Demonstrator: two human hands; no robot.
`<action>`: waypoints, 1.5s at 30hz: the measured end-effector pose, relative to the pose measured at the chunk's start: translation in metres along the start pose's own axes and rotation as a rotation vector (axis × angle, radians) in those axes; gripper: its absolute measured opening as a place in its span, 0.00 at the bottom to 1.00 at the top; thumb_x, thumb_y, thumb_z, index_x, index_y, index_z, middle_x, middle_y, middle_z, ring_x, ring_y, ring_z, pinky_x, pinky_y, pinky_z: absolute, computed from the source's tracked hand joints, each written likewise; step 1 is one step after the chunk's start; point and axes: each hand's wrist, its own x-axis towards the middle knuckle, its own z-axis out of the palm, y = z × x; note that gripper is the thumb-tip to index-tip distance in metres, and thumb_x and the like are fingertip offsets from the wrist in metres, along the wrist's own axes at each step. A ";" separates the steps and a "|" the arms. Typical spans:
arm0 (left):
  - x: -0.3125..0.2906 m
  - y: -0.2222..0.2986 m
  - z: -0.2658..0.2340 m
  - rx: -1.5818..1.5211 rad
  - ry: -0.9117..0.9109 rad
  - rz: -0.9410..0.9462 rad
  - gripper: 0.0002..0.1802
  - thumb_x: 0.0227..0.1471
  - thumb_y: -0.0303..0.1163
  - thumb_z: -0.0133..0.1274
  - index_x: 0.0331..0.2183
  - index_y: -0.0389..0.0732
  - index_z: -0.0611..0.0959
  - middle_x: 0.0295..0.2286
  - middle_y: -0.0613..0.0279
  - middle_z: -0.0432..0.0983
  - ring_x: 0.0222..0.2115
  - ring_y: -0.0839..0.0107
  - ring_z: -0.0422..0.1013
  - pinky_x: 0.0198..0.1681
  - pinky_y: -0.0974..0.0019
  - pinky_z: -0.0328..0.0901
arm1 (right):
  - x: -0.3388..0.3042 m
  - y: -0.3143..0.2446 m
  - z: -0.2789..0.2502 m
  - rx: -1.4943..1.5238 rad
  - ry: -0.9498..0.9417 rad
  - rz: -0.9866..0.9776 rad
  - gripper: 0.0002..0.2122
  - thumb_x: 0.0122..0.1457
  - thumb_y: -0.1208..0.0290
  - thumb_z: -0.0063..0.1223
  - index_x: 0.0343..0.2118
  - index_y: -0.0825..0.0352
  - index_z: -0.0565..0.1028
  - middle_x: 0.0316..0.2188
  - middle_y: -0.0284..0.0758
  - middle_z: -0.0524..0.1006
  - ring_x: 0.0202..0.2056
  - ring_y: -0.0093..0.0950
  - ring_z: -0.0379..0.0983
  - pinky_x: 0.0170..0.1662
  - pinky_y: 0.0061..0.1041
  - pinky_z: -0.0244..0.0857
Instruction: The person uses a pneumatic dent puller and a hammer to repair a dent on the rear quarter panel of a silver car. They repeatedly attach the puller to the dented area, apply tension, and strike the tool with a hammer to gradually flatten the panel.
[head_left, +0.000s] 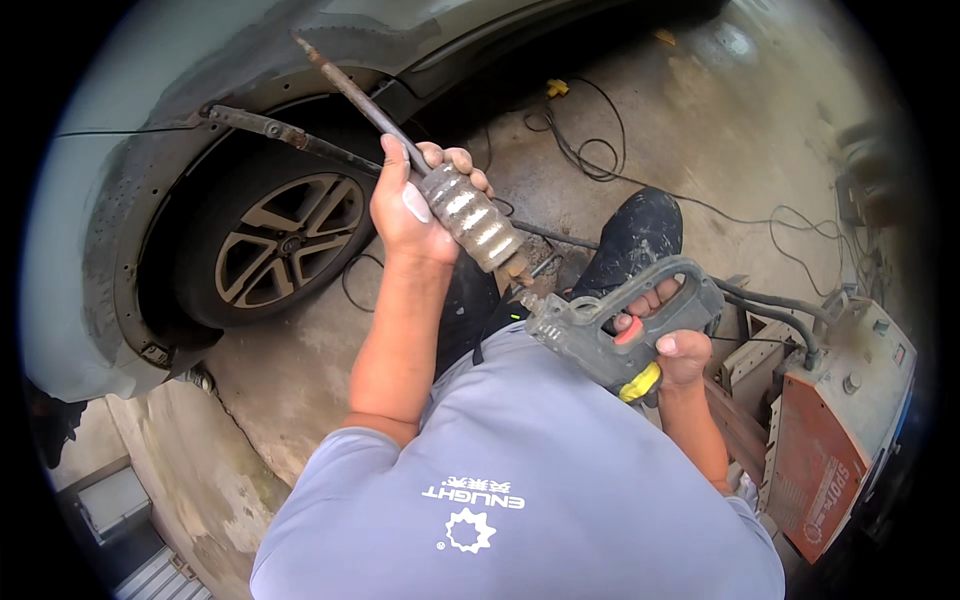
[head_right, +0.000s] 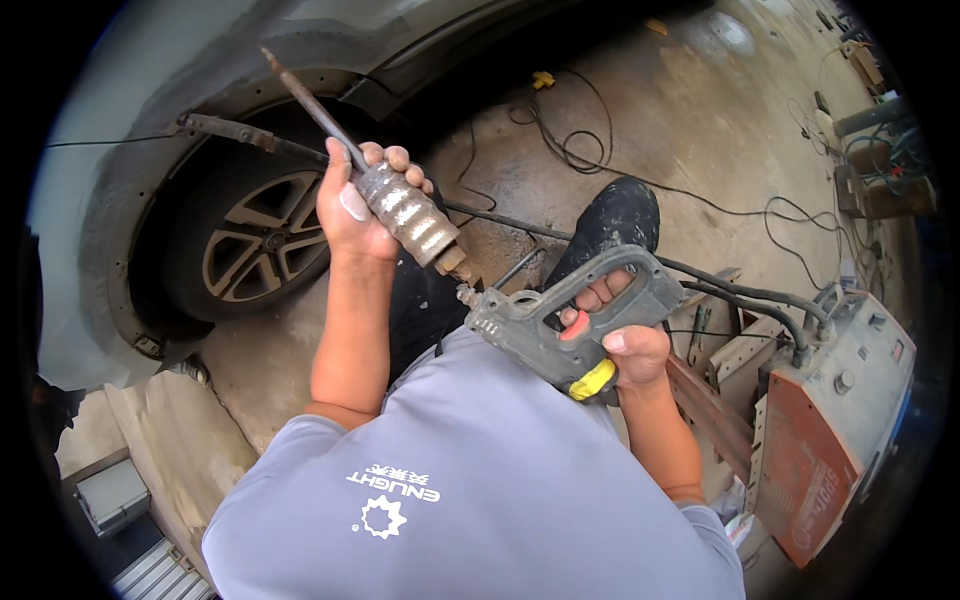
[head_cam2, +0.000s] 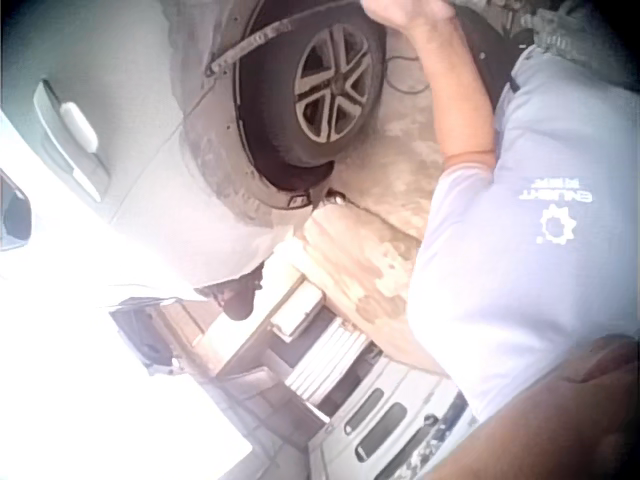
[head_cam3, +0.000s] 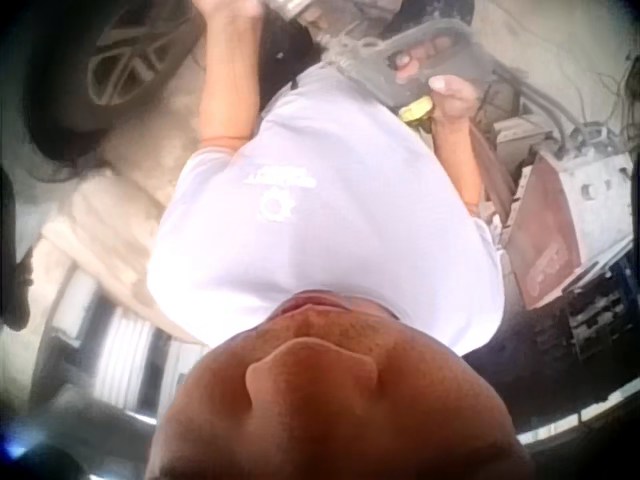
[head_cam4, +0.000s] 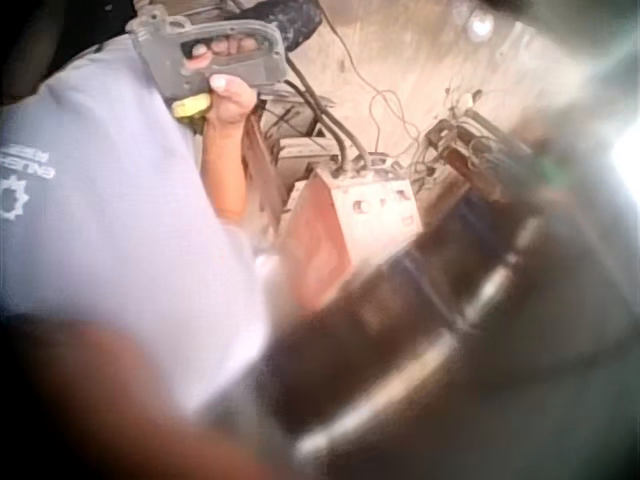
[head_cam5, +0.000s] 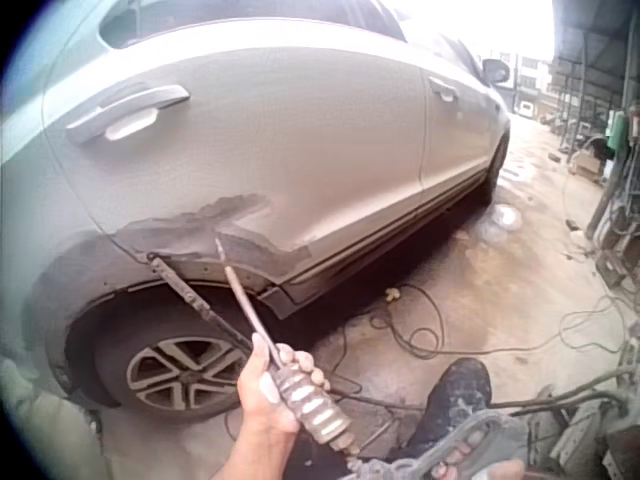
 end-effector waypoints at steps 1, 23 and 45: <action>-0.001 0.001 0.000 -0.002 -0.006 -0.006 0.30 0.69 0.58 0.36 0.29 0.42 0.74 0.28 0.52 0.75 0.28 0.53 0.75 0.35 0.48 0.72 | 0.001 0.000 0.003 0.019 0.018 0.008 0.28 0.36 0.77 0.60 0.48 0.62 0.70 0.41 0.31 0.69 0.45 0.31 0.68 0.54 0.41 0.68; -0.003 0.002 0.005 -0.011 0.051 0.001 0.30 0.69 0.60 0.37 0.28 0.44 0.73 0.27 0.53 0.75 0.26 0.54 0.76 0.32 0.49 0.73 | -0.002 -0.002 0.017 0.010 0.149 0.004 0.24 0.35 0.76 0.59 0.41 0.60 0.68 0.37 0.28 0.65 0.42 0.27 0.65 0.51 0.35 0.67; 0.003 0.001 0.010 -0.109 0.021 0.016 0.30 0.67 0.61 0.39 0.28 0.44 0.73 0.29 0.52 0.76 0.27 0.53 0.77 0.32 0.47 0.73 | -0.014 -0.003 0.020 0.120 0.034 -0.096 0.27 0.37 0.78 0.58 0.45 0.59 0.68 0.43 0.27 0.68 0.44 0.24 0.65 0.49 0.31 0.68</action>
